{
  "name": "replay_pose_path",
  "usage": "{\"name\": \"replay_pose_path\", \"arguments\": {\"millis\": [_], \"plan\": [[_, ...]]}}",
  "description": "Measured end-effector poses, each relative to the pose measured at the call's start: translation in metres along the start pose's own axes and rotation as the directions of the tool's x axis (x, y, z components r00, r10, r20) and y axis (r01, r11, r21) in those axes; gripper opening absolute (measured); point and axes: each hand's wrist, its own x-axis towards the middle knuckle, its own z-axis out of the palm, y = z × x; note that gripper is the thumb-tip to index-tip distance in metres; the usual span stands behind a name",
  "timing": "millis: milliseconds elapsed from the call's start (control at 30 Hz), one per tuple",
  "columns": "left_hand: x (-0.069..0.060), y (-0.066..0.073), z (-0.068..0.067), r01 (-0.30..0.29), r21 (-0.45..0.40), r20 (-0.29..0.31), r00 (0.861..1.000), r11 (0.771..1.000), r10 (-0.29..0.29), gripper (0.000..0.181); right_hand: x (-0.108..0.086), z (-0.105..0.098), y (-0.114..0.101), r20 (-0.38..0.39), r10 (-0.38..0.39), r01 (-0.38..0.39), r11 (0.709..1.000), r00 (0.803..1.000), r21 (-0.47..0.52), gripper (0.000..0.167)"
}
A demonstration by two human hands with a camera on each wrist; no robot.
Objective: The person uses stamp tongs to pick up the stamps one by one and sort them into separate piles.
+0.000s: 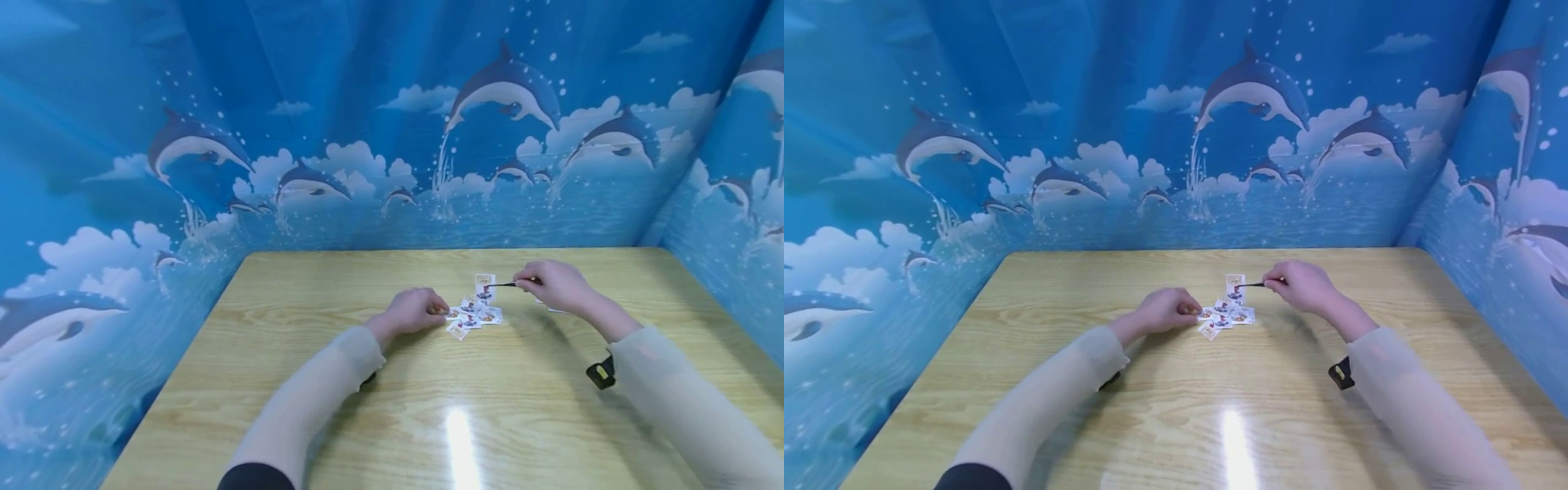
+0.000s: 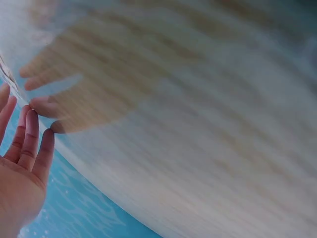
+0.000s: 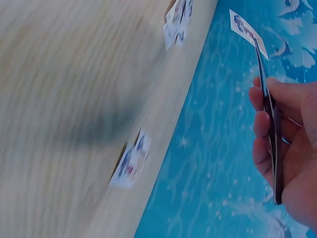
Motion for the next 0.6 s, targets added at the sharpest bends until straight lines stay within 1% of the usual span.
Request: {"name": "replay_pose_path", "arguments": {"millis": [133,233,467,600], "plan": [[0.003,0.001,0.003,-0.016,0.036,-0.007,1.000,0.999,0.016,0.023,-0.015,-0.007,0.010,-0.007,0.016,-0.016,1.000,1.000,-0.003,0.018],[0.005,0.001,0.005,-0.008,0.044,-0.015,1.000,0.999,0.009,0.018,-0.026,-0.013,0.021,-0.006,0.027,-0.027,0.999,1.000,-0.017,0.018],[0.010,0.003,0.007,0.048,0.031,-0.032,0.998,0.998,-0.047,0.014,-0.046,-0.018,0.049,0.021,0.040,-0.039,0.999,0.999,-0.032,0.018],[0.013,0.002,0.008,0.059,0.023,-0.036,0.998,0.998,-0.058,0.012,-0.053,-0.016,0.064,0.047,0.069,-0.068,0.997,0.996,-0.028,0.020]]}}
